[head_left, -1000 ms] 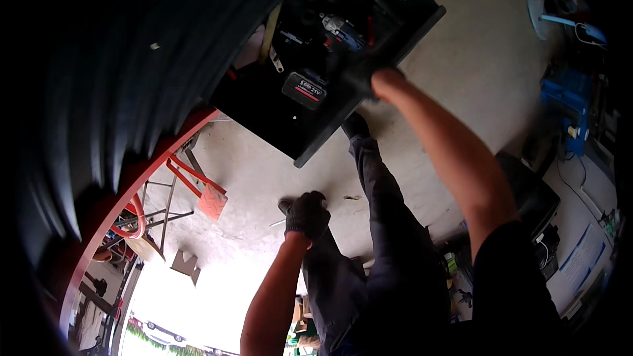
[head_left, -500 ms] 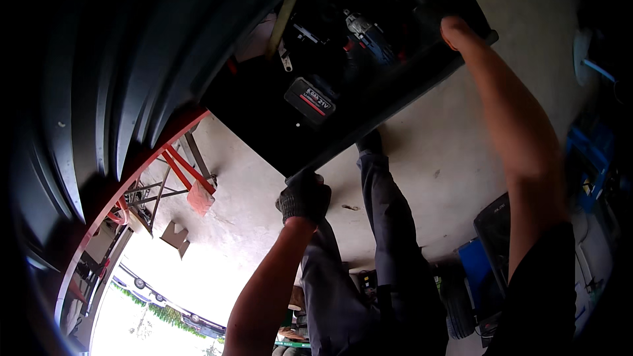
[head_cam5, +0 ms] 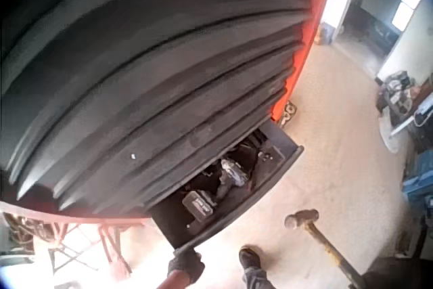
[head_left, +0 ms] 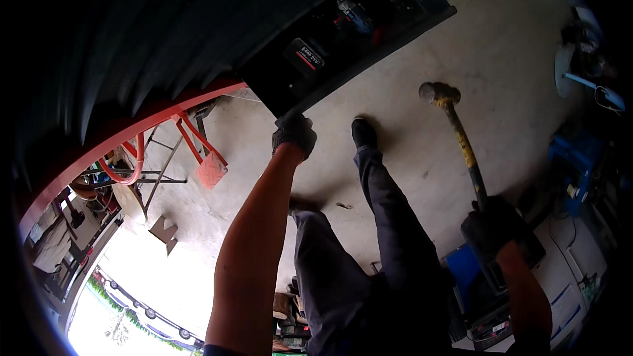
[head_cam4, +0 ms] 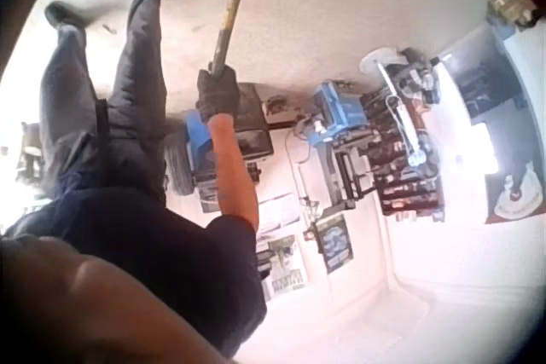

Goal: The person removes the cylinder head gasket and associated engine housing components, walks to a tool chest to select a wrench and fasteners, and uses a hammer, screwdriver, and socket wrench to dismantle internal components on an engine block.

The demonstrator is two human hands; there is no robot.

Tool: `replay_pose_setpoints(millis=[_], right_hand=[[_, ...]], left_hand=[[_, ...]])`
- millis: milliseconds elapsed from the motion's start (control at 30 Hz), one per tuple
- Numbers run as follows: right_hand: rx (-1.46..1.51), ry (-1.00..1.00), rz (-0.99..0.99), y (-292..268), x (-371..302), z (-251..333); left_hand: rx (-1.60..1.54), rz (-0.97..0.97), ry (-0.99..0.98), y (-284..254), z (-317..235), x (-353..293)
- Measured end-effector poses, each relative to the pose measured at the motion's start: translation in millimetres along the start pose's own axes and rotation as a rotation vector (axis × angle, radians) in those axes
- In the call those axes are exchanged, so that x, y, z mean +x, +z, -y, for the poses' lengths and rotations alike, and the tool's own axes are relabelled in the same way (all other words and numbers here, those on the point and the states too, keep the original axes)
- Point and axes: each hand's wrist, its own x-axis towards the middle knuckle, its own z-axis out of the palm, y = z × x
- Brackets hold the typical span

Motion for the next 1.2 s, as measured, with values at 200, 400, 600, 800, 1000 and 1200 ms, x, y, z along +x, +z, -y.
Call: replay_pose_setpoints(millis=[200,400,600,800,1000,1200], right_hand=[[0.892,0.564,0.593,121,-34,-44],[0.961,0.502,0.862,248,-44,-24],[0.274,0.381,0.508,272,-55,-8],[-0.43,0.149,0.675,312,-1,38],[-0.573,0.26,0.668,482,-66,216],[-0.838,0.007,0.455,707,-236,486]], left_hand=[[0.133,0.087,0.392,25,123,-134],[-0.373,-0.048,-0.317,0,315,-330],[-0.401,0.052,-0.506,72,507,-503],[-0.525,0.311,-0.748,178,630,-637],[-0.949,-0.023,-0.866,192,667,-736],[-1.302,0.49,-0.851,199,660,-774]])
